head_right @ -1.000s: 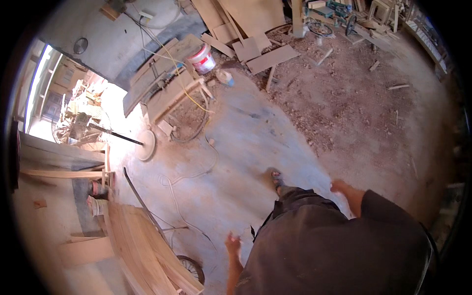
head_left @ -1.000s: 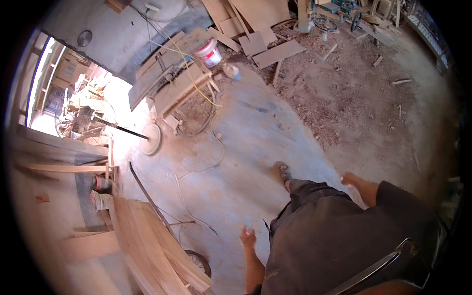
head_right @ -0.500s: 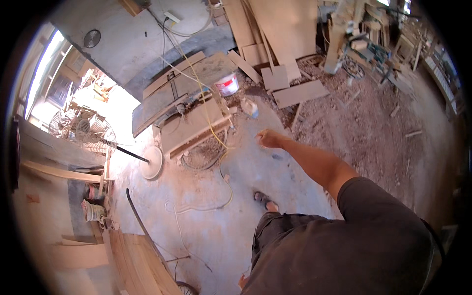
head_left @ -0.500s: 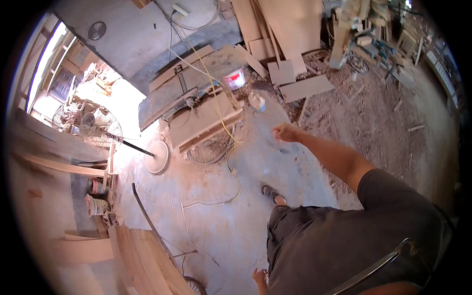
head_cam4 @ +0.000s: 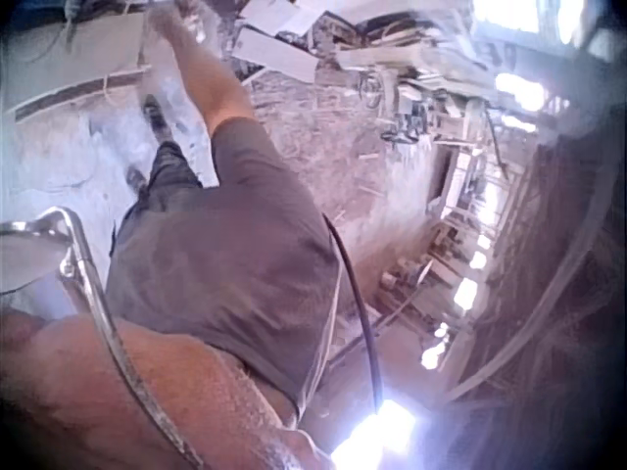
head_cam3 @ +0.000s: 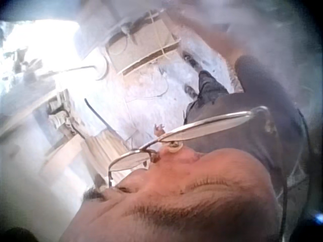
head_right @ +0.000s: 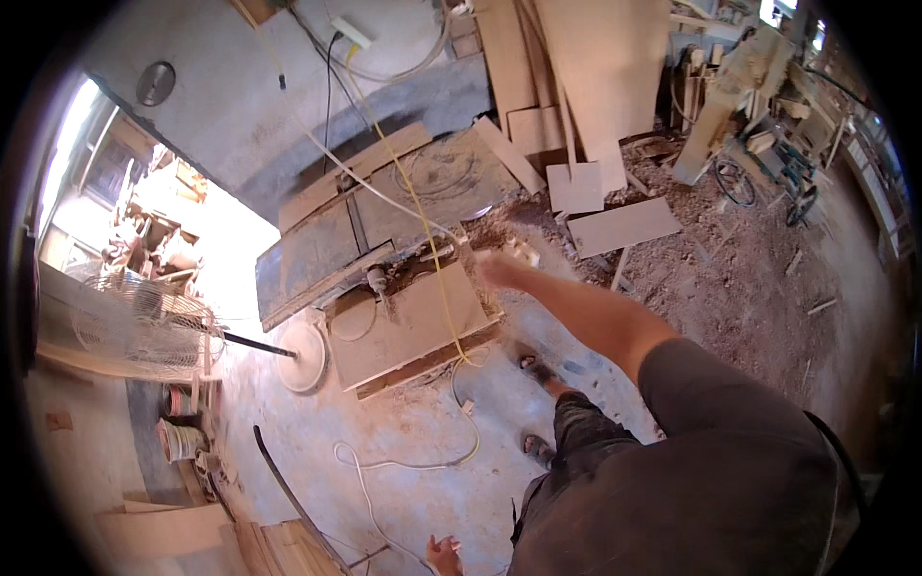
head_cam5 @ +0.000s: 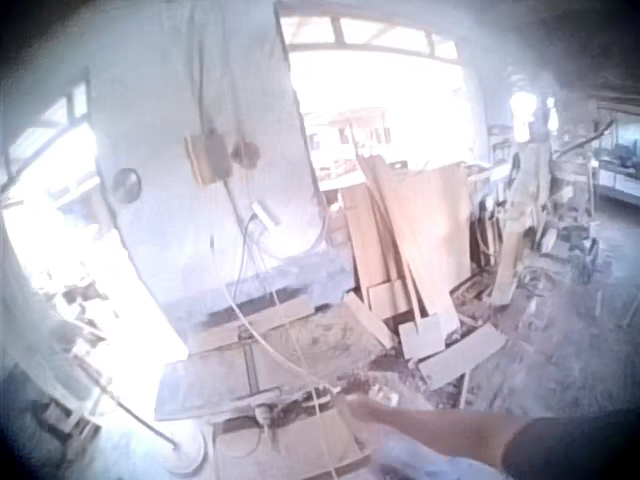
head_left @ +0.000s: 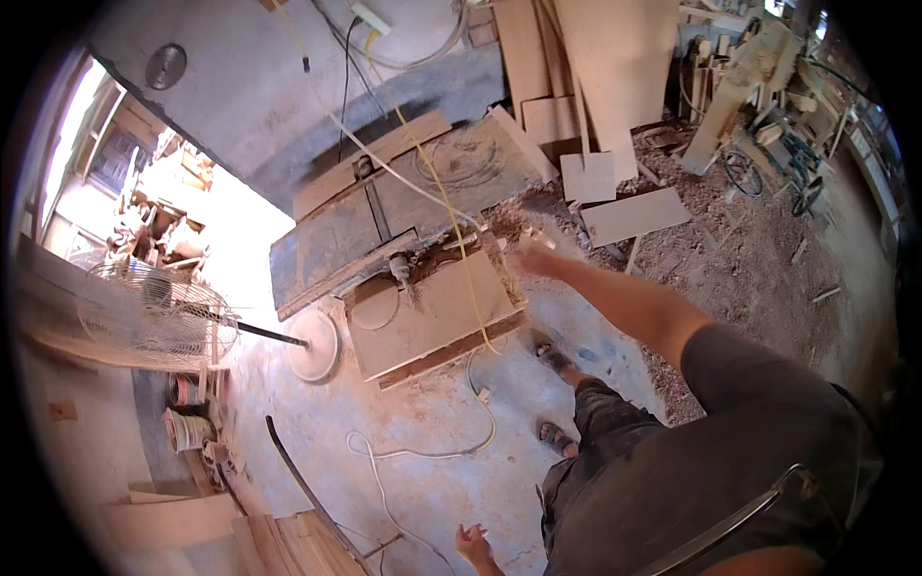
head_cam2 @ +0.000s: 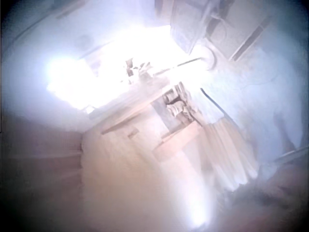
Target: The person uses a hammer and chisel to carve a curved recess into a wooden plank, then smooths the surface with an angle grinder. The person then lifts the plank and moves it to a nearby workbench.
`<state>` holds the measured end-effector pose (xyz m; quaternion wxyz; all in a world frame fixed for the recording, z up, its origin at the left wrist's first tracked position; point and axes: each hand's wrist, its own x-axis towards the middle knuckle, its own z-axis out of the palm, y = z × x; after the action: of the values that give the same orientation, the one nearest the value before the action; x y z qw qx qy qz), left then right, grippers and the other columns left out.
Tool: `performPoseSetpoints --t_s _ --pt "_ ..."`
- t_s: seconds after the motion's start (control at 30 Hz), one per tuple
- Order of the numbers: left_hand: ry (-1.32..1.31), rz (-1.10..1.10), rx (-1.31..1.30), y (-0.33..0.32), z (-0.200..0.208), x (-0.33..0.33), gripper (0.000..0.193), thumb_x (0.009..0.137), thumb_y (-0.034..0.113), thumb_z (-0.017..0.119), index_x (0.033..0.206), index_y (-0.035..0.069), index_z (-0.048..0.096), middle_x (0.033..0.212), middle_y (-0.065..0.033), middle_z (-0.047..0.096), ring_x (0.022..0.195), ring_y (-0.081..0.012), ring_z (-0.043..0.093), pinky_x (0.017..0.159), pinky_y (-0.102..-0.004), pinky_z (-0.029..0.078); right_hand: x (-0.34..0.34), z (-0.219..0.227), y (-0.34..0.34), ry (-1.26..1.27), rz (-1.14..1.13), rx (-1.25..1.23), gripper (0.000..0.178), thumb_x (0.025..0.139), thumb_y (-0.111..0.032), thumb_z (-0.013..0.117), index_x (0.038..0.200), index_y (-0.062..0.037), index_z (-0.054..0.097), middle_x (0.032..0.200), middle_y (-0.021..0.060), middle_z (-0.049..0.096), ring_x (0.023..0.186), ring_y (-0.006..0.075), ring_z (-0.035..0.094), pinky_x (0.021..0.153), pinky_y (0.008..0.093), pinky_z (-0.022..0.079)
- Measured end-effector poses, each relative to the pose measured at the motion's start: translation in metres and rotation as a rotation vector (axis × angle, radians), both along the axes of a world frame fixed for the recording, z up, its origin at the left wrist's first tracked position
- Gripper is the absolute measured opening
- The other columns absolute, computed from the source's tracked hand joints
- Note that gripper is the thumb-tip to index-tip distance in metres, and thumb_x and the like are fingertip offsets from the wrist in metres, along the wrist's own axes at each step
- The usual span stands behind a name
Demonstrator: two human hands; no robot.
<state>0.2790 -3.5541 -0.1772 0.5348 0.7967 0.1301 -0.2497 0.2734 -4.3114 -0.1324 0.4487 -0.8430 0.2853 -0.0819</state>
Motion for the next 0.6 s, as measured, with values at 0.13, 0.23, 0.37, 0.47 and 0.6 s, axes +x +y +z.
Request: performPoseSetpoints --t_s 0.13,0.23,0.37,0.47,0.6 --pt "0.03 0.077 0.228 -0.013 0.026 -0.032 0.055 0.087 -0.002 0.062 0.137 -0.016 0.047 0.088 -0.0156 0.071 0.069 -0.0204 0.069 0.057 -0.0298 0.054 0.128 0.035 -0.057 0.013 -0.158 0.241 0.049 0.096 -0.026 0.061 0.14 -0.0043 0.056 0.085 0.0131 0.068 0.073 0.021 0.065 0.065 0.0401 0.052" --pt "0.099 0.087 0.221 -0.06 0.042 -0.09 0.053 0.086 -0.001 0.064 0.135 -0.015 0.05 0.088 -0.0144 0.071 0.072 -0.021 0.07 0.061 -0.0302 0.056 0.204 0.046 -0.095 -0.078 -0.193 -0.056 0.067 0.094 -0.026 0.063 0.151 0.0004 0.041 0.094 0.0154 0.069 0.075 0.0255 0.066 0.067 0.0402 0.053" --pt "0.329 0.139 0.302 -0.132 0.077 -0.172 0.058 0.086 0.001 0.066 0.139 -0.012 0.049 0.09 -0.0154 0.072 0.074 -0.0211 0.071 0.064 -0.0299 0.057 0.246 0.006 -0.116 -0.04 -0.041 -0.024 0.05 0.094 -0.031 0.065 0.132 0.0015 0.055 0.093 0.0113 0.067 0.078 0.0224 0.063 0.069 0.0356 0.051" --pt "0.377 -0.011 0.405 -0.17 0.088 -0.195 0.054 0.088 0.014 0.067 0.136 -0.007 0.057 0.086 -0.0141 0.073 0.073 -0.0226 0.072 0.068 -0.0358 0.057 0.217 -0.015 -0.11 -0.02 0.077 0.425 0.033 0.096 -0.036 0.066 0.104 -0.0034 0.064 0.081 0.0008 0.06 0.074 0.0153 0.058 0.064 0.0308 0.046" --pt "0.29 -0.135 0.534 -0.18 0.09 -0.176 0.046 0.089 0.024 0.065 0.127 -0.001 0.065 0.082 -0.0156 0.073 0.077 -0.0309 0.072 0.071 -0.0431 0.055 0.061 -0.007 -0.079 -0.212 -0.431 0.453 0.028 0.098 -0.027 0.064 0.08 -0.0048 0.063 0.071 -0.0023 0.056 0.065 0.0085 0.052 0.061 0.0281 0.042"
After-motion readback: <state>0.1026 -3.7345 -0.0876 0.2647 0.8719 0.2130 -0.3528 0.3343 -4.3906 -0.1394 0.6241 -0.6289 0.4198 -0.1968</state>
